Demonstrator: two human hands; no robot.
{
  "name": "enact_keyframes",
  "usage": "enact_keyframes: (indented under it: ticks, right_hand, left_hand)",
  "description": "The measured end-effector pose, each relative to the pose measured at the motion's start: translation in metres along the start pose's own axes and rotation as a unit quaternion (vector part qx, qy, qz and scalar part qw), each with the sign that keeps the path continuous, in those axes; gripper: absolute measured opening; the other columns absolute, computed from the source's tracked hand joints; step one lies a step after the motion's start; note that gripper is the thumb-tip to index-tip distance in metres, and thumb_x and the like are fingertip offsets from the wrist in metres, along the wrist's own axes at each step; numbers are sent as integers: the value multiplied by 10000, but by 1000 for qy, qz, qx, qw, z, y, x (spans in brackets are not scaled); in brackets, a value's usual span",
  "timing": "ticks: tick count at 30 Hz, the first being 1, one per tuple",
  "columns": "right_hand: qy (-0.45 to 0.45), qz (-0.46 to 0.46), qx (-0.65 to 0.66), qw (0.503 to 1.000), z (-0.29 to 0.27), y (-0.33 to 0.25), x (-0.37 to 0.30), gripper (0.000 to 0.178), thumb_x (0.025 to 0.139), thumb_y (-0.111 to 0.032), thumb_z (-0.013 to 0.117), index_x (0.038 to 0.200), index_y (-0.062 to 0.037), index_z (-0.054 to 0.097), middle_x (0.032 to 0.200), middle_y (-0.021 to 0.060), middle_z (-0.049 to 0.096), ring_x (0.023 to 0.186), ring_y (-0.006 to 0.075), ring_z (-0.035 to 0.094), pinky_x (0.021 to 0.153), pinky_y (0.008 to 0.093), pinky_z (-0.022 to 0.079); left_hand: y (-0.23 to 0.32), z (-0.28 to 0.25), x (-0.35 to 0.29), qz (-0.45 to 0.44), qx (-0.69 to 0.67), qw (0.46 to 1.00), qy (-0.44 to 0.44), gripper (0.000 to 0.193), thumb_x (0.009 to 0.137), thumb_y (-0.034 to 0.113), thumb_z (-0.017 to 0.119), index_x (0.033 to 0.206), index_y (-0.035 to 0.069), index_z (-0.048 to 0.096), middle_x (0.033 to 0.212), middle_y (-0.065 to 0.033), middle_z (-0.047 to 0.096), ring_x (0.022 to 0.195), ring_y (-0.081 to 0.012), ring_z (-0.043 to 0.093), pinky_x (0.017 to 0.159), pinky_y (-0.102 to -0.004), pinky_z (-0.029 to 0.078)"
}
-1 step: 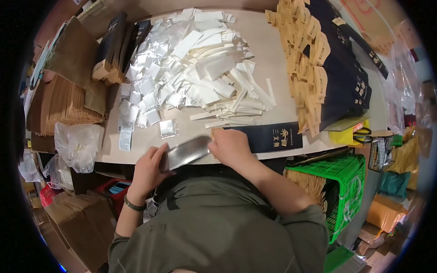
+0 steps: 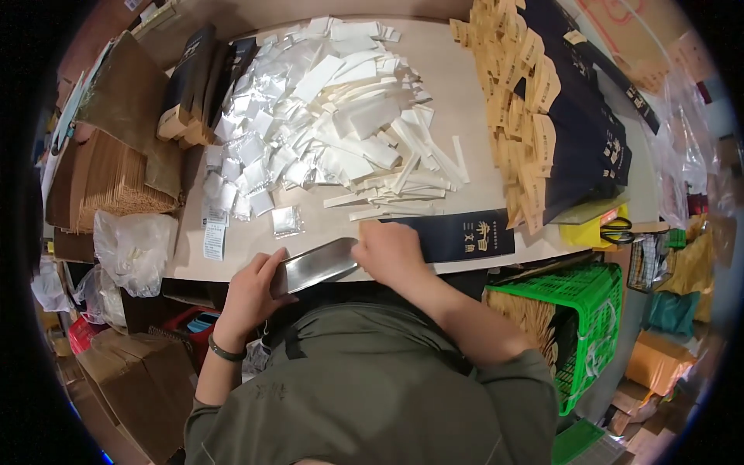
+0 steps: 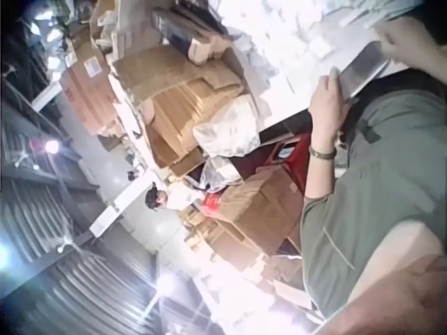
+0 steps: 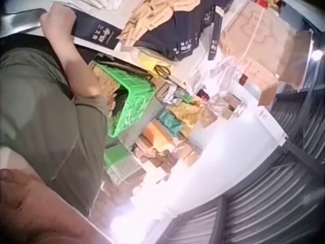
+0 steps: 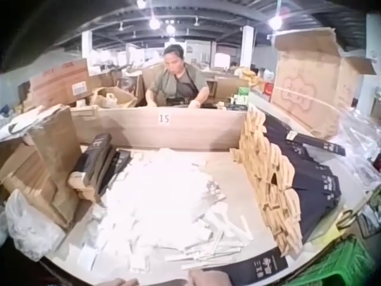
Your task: Packaging small white paper-sleeved products into black and gold boxes using a metal scoop at a factory workstation.
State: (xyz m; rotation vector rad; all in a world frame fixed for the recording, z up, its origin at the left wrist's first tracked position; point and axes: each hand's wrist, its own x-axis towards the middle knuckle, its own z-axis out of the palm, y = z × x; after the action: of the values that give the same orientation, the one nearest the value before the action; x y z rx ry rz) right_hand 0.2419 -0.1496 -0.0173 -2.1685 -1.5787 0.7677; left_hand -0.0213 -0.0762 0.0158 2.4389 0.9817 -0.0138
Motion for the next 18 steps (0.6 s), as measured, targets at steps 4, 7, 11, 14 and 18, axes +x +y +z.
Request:
enact_keyframes:
  ticks: [4, 7, 11, 14, 18]
  right_hand:
    - [14, -118, 97, 988, 18, -36, -8, 143, 809, -196, 641, 754, -65, 622, 703, 151, 634, 699, 368, 646, 632, 443, 514]
    - [83, -198, 65, 975, -24, -13, 18, 87, 831, -122, 617, 803, -43, 643, 794, 179, 646, 802, 363, 649, 733, 428, 524]
    - [171, -151, -86, 970, -77, 60, 56, 210, 819, -21, 642, 985, -109, 736, 994, 139, 661, 995, 327, 615, 883, 400, 503]
    - [157, -162, -85, 971, -72, 86, 67, 235, 795, -13, 691, 981, -144, 755, 1052, 116, 659, 1031, 323, 602, 885, 389, 502]
    - [218, -204, -93, 950, -71, 81, 62, 113, 800, -100, 704, 907, -109, 737, 969, 111, 676, 987, 316, 614, 844, 404, 508]
  left_hand:
    - [15, -14, 31, 67, -31, 997, -22, 746, 694, 307, 845, 1325, 78, 520, 1074, -128, 595, 982, -339, 611, 808, -415, 512]
    - [-6, -21, 43, 106, -13, 984, 142, 692, 686, 299, 850, 1272, 66, 563, 1133, -151, 609, 1040, -371, 600, 875, -429, 508]
    - [-45, -36, 97, 19, 59, 955, 291, 521, 755, 213, 789, 1221, 75, 600, 1188, -163, 604, 1071, -372, 592, 889, -434, 499]
    - [-43, -36, 119, -70, 21, 976, 205, 367, 798, 116, 728, 1150, 73, 631, 1161, -158, 616, 995, -352, 608, 830, -427, 505]
    - [-65, -26, 123, -36, 13, 971, 238, 270, 804, 91, 709, 1067, 64, 656, 1027, -160, 641, 908, -355, 622, 782, -431, 505]
